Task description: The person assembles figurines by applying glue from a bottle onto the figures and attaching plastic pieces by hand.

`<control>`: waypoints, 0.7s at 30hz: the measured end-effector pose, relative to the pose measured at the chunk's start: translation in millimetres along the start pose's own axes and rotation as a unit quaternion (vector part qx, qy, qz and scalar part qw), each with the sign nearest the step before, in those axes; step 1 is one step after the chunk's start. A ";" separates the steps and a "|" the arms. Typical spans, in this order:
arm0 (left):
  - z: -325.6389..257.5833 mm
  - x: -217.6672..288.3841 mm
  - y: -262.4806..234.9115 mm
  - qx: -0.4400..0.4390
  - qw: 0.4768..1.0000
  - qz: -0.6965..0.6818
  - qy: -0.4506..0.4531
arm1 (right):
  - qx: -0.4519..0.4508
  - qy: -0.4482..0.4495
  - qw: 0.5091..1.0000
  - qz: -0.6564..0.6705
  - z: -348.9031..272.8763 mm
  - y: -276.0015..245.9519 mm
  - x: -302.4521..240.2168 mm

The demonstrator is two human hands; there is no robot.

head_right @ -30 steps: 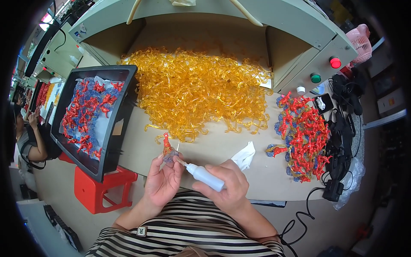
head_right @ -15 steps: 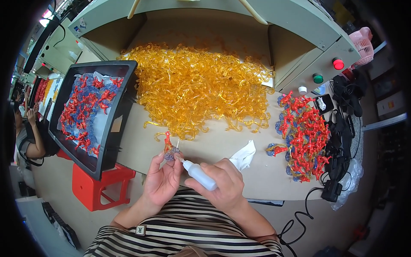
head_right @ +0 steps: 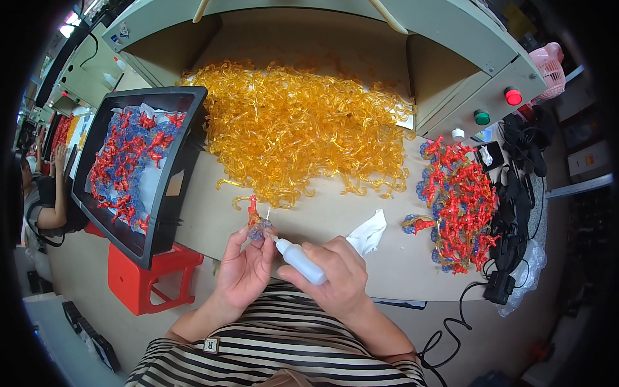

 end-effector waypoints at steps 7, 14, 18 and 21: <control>-0.7 -2.8 3.9 -0.012 1.000 0.007 -0.007 | 0.000 -0.003 1.000 -0.007 0.2 -0.5 -1.4; -1.3 -1.3 2.2 -0.004 1.000 0.004 0.003 | -0.022 -0.002 1.000 -0.012 -1.2 0.2 -2.9; -0.9 -2.2 2.9 -0.005 1.000 0.006 -0.001 | -0.024 -0.002 1.000 -0.010 -0.9 0.2 -3.0; -1.1 -2.1 3.0 -0.003 1.000 0.007 0.002 | -0.011 -0.005 1.000 -0.011 0.4 0.6 -2.8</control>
Point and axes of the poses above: each hand's wrist, its own z-axis towards the middle knuckle, its own y-axis out of the palm, x = y × z, the point moved 7 cm from there along z, towards the middle knuckle, and after that the axes turned 13 degrees about -z, right-handed, at the moved point
